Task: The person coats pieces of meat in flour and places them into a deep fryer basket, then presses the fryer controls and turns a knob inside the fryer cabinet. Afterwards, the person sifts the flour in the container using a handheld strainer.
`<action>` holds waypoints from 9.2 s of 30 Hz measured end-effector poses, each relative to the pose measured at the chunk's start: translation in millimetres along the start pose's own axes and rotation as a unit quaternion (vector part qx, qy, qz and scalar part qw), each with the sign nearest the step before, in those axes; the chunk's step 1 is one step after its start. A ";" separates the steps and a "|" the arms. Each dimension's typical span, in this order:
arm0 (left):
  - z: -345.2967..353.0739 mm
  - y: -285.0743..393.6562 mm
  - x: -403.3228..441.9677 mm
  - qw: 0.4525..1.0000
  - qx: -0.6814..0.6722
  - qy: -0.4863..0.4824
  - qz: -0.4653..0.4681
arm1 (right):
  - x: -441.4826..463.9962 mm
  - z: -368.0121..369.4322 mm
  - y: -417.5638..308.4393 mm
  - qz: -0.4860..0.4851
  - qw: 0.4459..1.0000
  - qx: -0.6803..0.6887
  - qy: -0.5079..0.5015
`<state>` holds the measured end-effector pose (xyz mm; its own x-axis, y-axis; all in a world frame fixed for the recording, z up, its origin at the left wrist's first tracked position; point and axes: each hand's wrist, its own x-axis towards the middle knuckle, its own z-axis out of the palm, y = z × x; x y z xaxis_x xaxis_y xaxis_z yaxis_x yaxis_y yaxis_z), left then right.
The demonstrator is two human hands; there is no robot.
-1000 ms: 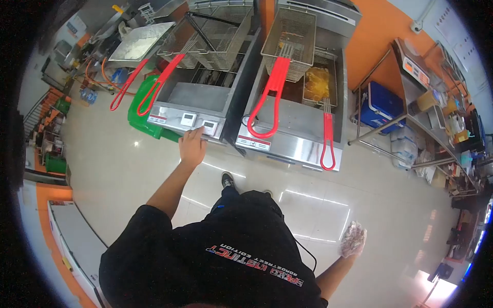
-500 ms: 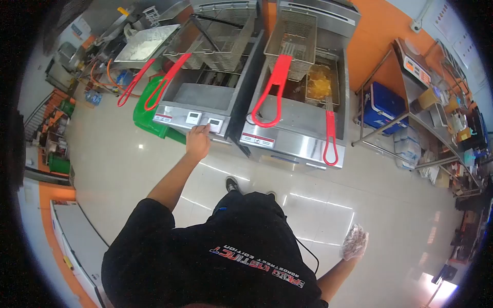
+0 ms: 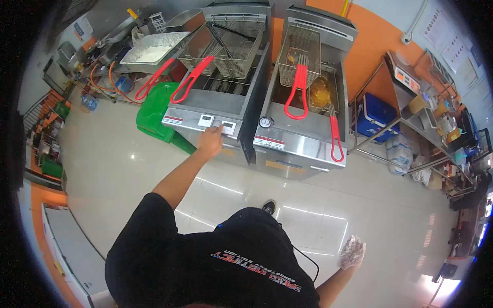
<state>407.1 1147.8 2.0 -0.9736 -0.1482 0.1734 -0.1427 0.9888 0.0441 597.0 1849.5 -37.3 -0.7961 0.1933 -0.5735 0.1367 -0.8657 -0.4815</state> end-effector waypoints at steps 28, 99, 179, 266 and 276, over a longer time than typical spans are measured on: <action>15.0 -4.4 40.2 0.539 -0.653 -0.101 -0.523 | -63.4 -36.0 31.2 -0.041 0.997 0.033 0.063; 181.3 311.6 -282.7 0.802 -0.134 0.062 -0.579 | 423.3 0.8 -187.2 0.263 0.906 -0.331 0.012; 707.0 329.1 65.6 0.547 -0.554 0.217 -0.589 | 673.4 -169.7 65.4 0.413 0.890 0.071 -0.178; 736.6 349.8 74.4 0.472 -0.616 0.422 -0.469 | 646.9 -123.1 105.1 0.319 0.928 -0.002 -0.191; 737.5 342.7 60.9 0.533 -0.672 0.270 -0.437 | 654.9 -135.3 102.1 0.419 0.866 0.018 -0.273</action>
<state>167.6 1491.1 -698.0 -0.3955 -0.8839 -0.2495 0.1094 -0.3151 0.9427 169.4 1950.2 -551.7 -0.5882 -0.7476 -0.3083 0.7899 -0.6129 -0.0207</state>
